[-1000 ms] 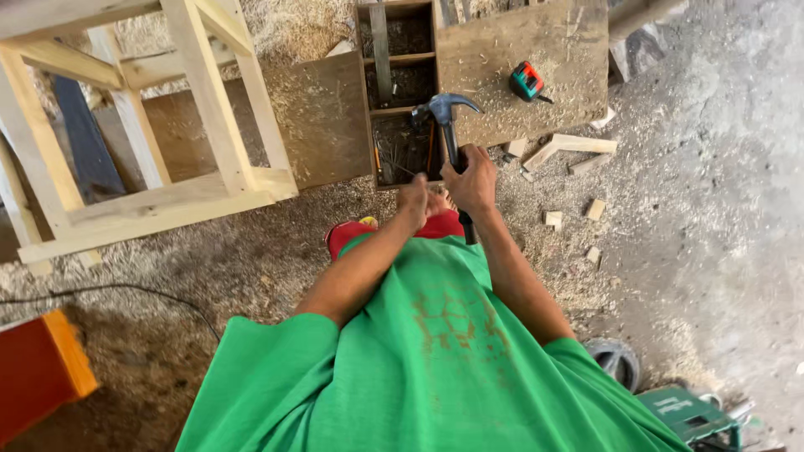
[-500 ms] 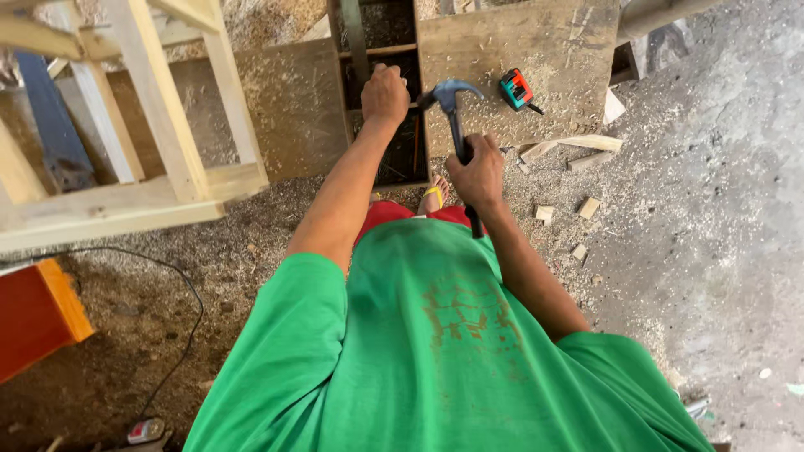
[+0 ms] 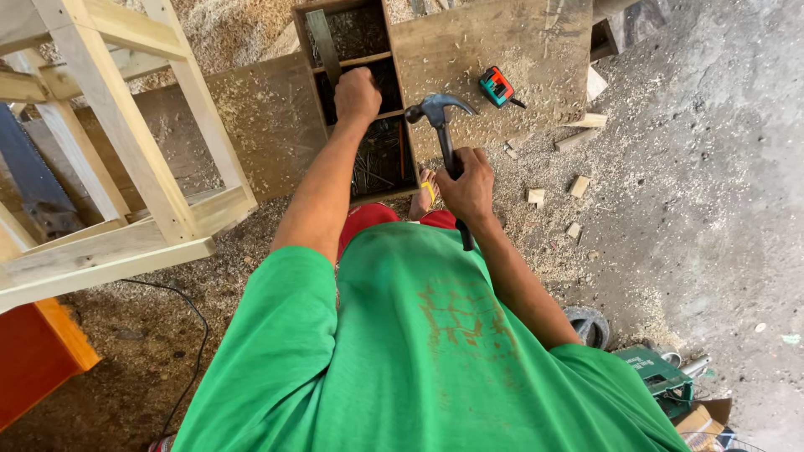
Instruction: The person assembles a small wooden frame on a workbench. They sand the frame with an electric orbital sander, position and press thin wood slats into the frame, saw a strip of wood with a hand saw, then hammer nails into the frame joints.
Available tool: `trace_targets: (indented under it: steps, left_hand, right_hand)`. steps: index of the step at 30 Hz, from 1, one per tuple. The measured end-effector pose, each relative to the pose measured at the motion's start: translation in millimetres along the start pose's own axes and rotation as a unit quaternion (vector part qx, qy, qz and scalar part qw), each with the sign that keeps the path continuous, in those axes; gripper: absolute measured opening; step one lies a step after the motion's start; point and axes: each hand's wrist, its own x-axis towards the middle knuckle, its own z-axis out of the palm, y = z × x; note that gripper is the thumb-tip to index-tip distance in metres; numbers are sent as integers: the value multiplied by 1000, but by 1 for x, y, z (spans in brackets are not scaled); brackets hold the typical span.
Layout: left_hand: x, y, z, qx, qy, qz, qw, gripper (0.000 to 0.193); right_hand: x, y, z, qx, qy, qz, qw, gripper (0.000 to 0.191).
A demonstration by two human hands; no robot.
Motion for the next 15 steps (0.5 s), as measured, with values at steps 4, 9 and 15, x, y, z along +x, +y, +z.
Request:
trace_targets:
  steps: [4,9,15]
  left_hand:
    - [-11,-10,1,-228,91,53,968,8]
    - [-24,-16,1,-446,66,18,892,10]
    - [-49,-25,-5,-500,107,3,859,9]
  right_hand:
    - [-1,3,-1,-1,-6,4,1000,23]
    - [3,-1,0,-12,-3,-23,1000,21]
    - [9,-14,0,-15,-13,-87,996,24]
